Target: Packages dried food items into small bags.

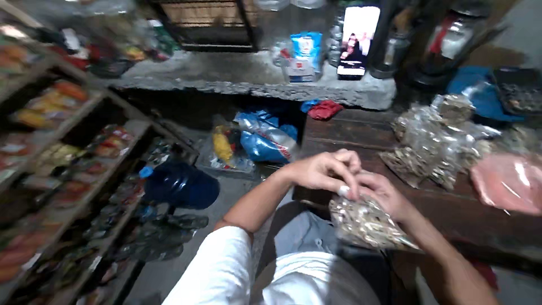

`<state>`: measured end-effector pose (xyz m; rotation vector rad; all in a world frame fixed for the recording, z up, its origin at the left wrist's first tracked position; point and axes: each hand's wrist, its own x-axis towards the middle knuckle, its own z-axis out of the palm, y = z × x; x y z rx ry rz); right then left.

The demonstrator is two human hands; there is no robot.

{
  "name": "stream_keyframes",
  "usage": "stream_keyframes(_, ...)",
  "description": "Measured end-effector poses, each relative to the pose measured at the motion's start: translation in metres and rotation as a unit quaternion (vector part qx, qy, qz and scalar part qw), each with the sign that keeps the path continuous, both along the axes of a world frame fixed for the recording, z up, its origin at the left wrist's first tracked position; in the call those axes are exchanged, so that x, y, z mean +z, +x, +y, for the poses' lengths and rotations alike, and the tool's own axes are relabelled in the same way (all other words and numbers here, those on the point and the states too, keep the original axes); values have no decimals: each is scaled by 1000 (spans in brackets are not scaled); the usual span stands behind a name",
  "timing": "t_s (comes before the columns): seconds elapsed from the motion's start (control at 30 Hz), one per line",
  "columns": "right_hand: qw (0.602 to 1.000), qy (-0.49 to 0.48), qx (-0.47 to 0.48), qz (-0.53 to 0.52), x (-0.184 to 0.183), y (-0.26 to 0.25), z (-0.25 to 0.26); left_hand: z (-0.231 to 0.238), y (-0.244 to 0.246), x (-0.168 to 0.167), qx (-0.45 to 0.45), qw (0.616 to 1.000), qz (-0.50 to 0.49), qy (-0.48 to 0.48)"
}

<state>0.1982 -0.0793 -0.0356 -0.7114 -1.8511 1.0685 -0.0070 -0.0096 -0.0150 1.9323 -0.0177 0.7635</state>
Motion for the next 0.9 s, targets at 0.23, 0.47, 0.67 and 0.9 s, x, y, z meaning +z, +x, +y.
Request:
stream_keyframes(0.23,896,340,-136,-250,11,12,26,7,-4,8,146,980,129,-29)
stream_keyframes(0.47,766,517,-232,-303,4,16,42,-6,13,-5,267,941,20,-204)
stream_keyframes(0.67,828,399,-125,-375,17,27,43,-2,13,-1,307,920,242,8)
stream_keyframes(0.9,924,49,-148,-350,25,25,46,-14,36,-24,421,867,162,212)
